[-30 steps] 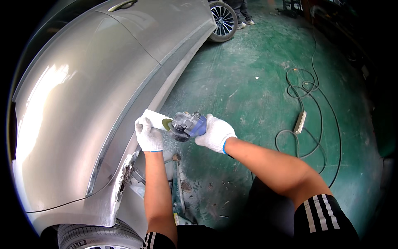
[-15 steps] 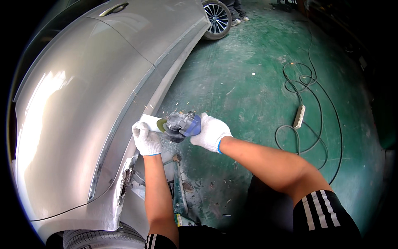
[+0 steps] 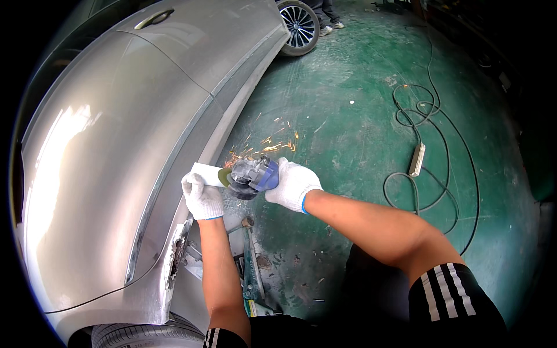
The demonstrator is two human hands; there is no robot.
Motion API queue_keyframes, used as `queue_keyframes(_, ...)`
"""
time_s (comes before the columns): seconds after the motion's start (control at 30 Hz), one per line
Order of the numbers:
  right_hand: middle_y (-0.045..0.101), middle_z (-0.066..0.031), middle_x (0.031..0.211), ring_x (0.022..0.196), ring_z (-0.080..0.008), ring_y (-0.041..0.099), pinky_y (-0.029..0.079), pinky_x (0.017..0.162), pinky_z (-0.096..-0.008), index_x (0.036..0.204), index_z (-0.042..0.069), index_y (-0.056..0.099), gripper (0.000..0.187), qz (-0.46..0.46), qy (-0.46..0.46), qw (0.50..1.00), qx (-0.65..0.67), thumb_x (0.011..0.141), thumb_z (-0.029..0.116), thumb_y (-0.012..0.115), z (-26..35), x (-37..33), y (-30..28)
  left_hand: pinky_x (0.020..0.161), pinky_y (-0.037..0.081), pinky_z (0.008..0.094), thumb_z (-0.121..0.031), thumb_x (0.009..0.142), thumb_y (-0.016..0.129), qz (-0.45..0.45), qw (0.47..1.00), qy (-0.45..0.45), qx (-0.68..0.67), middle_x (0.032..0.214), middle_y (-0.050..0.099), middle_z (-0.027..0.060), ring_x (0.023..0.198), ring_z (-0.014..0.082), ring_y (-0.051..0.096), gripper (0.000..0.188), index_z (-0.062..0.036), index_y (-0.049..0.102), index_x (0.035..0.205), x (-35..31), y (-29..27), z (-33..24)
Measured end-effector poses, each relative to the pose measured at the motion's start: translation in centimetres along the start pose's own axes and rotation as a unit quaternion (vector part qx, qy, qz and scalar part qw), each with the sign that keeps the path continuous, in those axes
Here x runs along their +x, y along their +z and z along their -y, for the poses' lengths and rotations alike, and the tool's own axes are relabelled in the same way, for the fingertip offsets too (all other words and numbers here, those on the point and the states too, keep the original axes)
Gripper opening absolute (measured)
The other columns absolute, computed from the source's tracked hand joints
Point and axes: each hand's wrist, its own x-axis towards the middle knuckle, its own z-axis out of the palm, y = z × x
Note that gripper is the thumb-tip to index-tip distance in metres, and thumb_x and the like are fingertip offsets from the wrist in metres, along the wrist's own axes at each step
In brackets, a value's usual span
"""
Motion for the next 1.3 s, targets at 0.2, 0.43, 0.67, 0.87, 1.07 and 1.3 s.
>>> queue_keyframes(0.2,0.073,-0.0274,0.108,0.105,-0.0432,0.072,0.056,0.093,-0.0465,0.114,-0.002,0.06,0.056,-0.006,-0.004,1.0,0.028,0.073,0.032,0.076,0.1,-0.4,-0.2,0.102,0.052,0.0416,-0.001,0.095,0.076,0.006,1.0,0.005,0.003,0.104,0.067,0.0019,0.105,0.0205,0.064,0.015,-0.0112,0.068,0.103,-0.1,0.2,0.0)
queue_keyframes(0.43,0.074,-0.0269,0.107,0.104,-0.0429,0.072,0.056,0.093,-0.046,0.114,-0.001,0.06,0.056,-0.001,0.001,1.0,0.027,0.072,0.033,0.076,0.0,-0.3,-0.1,0.102,0.052,0.0417,0.0,0.095,0.075,-0.007,1.0,-0.012,-0.002,0.104,0.068,0.003,0.105,0.0213,0.065,0.015,-0.0108,0.068,0.103,-0.3,0.7,-0.3)
queue_keyframes(0.67,0.073,-0.0272,0.106,0.104,-0.0433,0.072,0.056,0.093,-0.0461,0.116,-0.002,0.06,0.057,-0.014,-0.007,0.999,0.029,0.073,0.033,0.076,0.1,-0.5,-0.1,0.097,0.052,0.0397,-0.001,0.096,0.074,-0.016,1.0,0.002,0.02,0.1,0.066,0.0027,0.099,0.019,0.063,0.014,-0.0101,0.065,0.101,-0.4,0.9,-0.3)
queue_keyframes(0.87,0.074,-0.0269,0.106,0.104,-0.0428,0.072,0.056,0.093,-0.0461,0.118,-0.001,0.061,0.058,-0.018,-0.01,0.999,0.032,0.073,0.032,0.076,0.1,-0.4,0.1,0.101,0.054,0.0433,-0.002,0.095,0.075,-0.001,1.0,-0.013,0.008,0.105,0.069,0.0044,0.105,0.023,0.066,0.014,-0.0103,0.068,0.103,-0.1,-0.1,-0.1)
queue_keyframes(1.07,0.074,-0.027,0.105,0.104,-0.0425,0.072,0.056,0.093,-0.0462,0.114,-0.001,0.061,0.055,-0.013,-0.002,0.999,0.031,0.073,0.032,0.076,0.2,-0.5,0.0,0.099,0.055,0.045,-0.004,0.096,0.076,-0.011,1.0,-0.011,0.006,0.107,0.07,0.0054,0.106,0.0246,0.067,0.012,-0.0103,0.068,0.103,-0.3,0.3,0.0)
queue_keyframes(1.3,0.074,-0.027,0.107,0.105,-0.0426,0.072,0.056,0.094,-0.0464,0.113,-0.001,0.061,0.055,-0.017,-0.002,1.0,0.026,0.072,0.032,0.076,-0.1,-0.1,0.3,0.097,0.051,0.041,-0.002,0.096,0.074,-0.012,1.0,-0.023,0.016,0.101,0.067,0.0033,0.099,0.0191,0.063,0.013,-0.0105,0.065,0.099,-0.4,0.8,-0.1)
